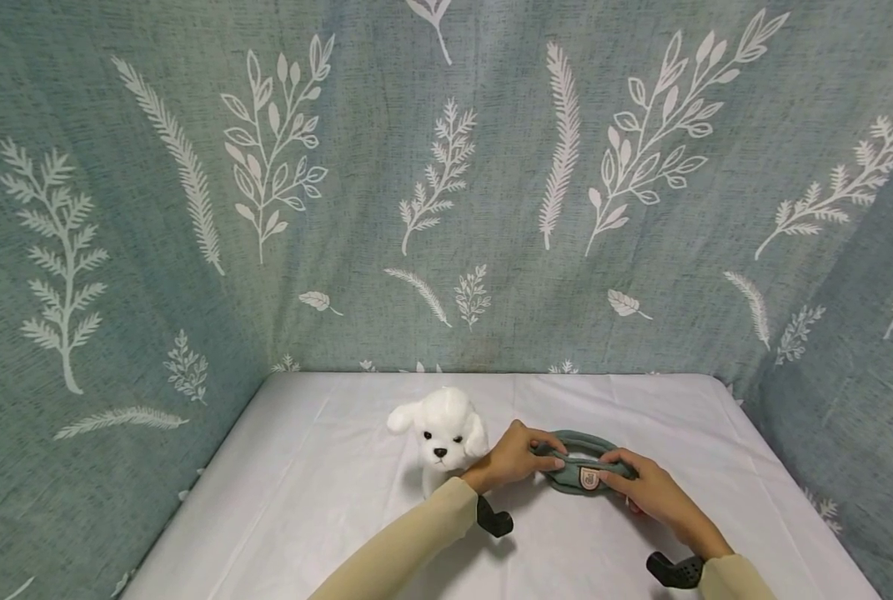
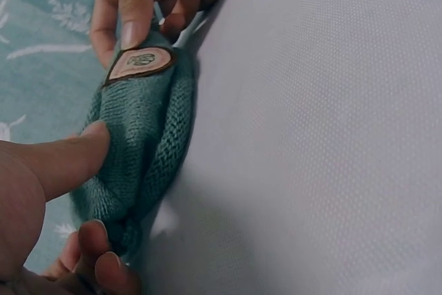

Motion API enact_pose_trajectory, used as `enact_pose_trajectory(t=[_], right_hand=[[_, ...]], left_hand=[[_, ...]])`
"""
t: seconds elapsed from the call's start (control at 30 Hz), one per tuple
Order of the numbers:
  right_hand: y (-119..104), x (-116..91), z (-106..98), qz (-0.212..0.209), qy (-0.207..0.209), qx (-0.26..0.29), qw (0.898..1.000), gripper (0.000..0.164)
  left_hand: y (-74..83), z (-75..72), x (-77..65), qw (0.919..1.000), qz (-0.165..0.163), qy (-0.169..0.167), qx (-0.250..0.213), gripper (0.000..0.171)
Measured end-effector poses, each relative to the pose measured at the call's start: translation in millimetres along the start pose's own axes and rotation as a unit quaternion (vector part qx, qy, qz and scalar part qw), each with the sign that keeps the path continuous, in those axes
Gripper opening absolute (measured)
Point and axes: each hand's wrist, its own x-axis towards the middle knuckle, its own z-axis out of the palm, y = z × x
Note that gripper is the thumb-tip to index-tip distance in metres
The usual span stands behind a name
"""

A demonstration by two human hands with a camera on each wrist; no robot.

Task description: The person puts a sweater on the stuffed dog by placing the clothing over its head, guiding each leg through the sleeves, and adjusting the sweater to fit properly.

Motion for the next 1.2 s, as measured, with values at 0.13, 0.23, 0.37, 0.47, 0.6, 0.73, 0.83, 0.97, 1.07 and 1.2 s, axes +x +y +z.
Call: enact_pose_trajectory(t=[0.13,0.23,0.37,0.47,0.6,0.73,0.83,0.97,1.07,1.2], right_hand=[[3.1,0.2,-1.0,-0.008,-0.002,0.007,1.0,0.051],[3.9,0.5,-0.8,-0.007,0.006,0.011,1.0,0.051],[2.9,-0.4,-0.3,-0.005,0.015,0.019,1.0,0.051],[2.4,-1.3,-0.3,-0.004,0.019,0.028,0.999,0.051],[0.8,-2.4,-1.8,-0.001,0.02,0.039,0.999,0.053],[-0.7,-4.0,-3.5,0.0,0.028,0.037,0.999,0.056],[-1.2,-5.4,-5.0,-0.005,0.031,0.034,0.999,0.058],[-3.2,-7.6,-7.4,-0.01,0.035,0.036,0.999,0.06],[-5.9,-10.4,-10.1,-0.017,0.038,0.033,0.999,0.06],[-9.9,-14.6,-16.8,-0.027,0.038,0.027,0.999,0.059]], left_hand=[[1.1,1.4,-3.1,0.9998,0.001,0.001,-0.022,0.012],[2.1,1.3,-3.9,0.9994,0.011,0.002,-0.033,0.012],[2.7,0.2,-1.7,0.9987,0.031,0.004,-0.04,0.011],[4.6,-0.6,-0.1,0.9983,0.044,0.008,-0.038,0.012],[8.7,-2.9,1.1,0.9979,0.056,0.012,-0.033,0.013],[12.9,-4.4,2.8,0.997,0.07,0.021,-0.026,0.014],[16.4,-4.9,3.1,0.9962,0.078,0.028,-0.025,0.013],[20.8,-5.3,3.1,0.9965,0.073,0.026,-0.034,0.014],[24.9,-6.2,2.6,0.9972,0.062,0.025,-0.034,0.014],[32.6,-8.0,2.3,0.9981,0.05,0.023,-0.029,0.014]])
